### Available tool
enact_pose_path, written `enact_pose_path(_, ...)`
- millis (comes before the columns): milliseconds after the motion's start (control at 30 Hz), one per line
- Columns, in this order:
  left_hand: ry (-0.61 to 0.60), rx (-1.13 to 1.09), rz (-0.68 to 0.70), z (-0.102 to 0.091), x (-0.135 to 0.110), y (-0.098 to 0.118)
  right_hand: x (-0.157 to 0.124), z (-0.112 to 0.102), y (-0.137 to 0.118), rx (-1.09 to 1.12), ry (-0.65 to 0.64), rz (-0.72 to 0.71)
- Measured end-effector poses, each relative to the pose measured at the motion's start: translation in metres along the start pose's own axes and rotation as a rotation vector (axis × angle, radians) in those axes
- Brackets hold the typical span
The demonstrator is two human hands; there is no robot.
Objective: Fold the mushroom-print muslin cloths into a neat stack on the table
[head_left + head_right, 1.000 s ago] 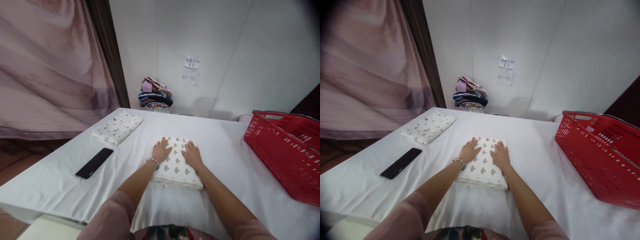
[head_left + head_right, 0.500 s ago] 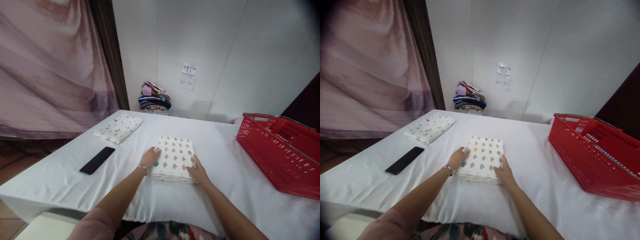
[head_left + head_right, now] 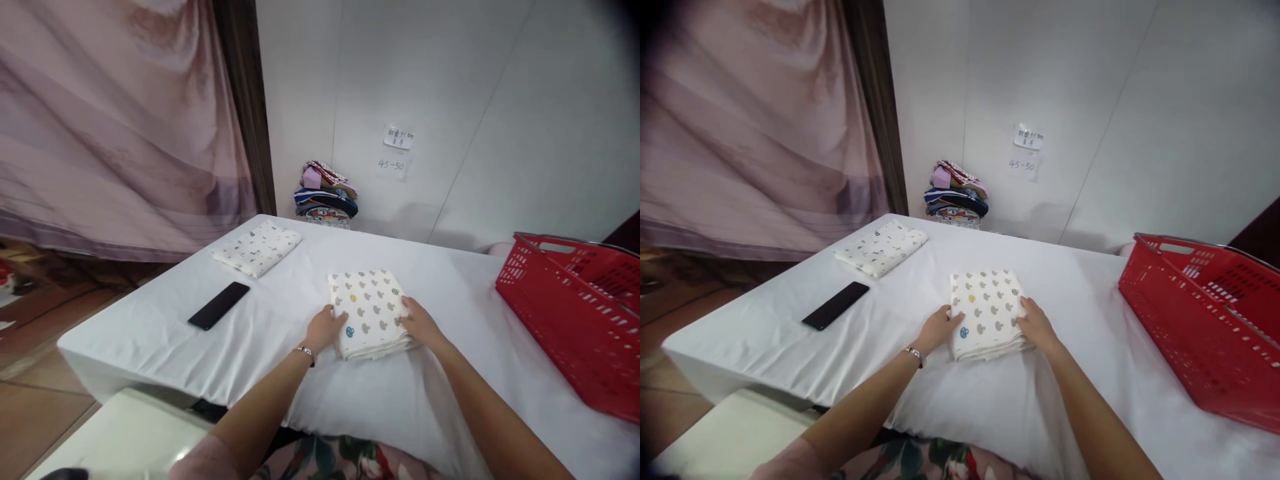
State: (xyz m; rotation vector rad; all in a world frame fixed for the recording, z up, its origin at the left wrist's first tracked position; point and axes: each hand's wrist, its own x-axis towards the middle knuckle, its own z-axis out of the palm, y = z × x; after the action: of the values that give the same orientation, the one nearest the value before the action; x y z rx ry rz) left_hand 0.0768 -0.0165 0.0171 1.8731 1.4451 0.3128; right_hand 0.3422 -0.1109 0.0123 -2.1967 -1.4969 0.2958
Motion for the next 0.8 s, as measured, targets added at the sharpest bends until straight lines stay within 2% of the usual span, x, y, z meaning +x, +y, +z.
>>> enact_pose_path(67,0.005,-0.064,-0.030,-0.002,0.007,-0.003,-0.005,0.001,-0.013,-0.177,0.029,-0.092)
enact_pose_path(167,0.038,-0.103,-0.061,-0.005,0.024,-0.001,-0.018,0.010,-0.043,-0.278,0.051,-0.235)
enact_pose_path(300,0.087,-0.100,-0.053,-0.006,0.042,0.009,-0.038,0.032,-0.068,-0.337,-0.066,-0.314)
enact_pose_path(433,0.120,-0.083,-0.090,-0.007,0.057,0.019,-0.049,0.045,-0.068,-0.372,-0.072,-0.328)
enact_pose_path(667,0.185,-0.090,-0.155,-0.004,0.085,0.037,-0.048,0.043,-0.068,-0.372,-0.046,-0.328)
enact_pose_path(800,0.228,-0.093,-0.120,-0.004,0.091,0.042,-0.052,0.046,-0.069,-0.373,-0.026,-0.321)
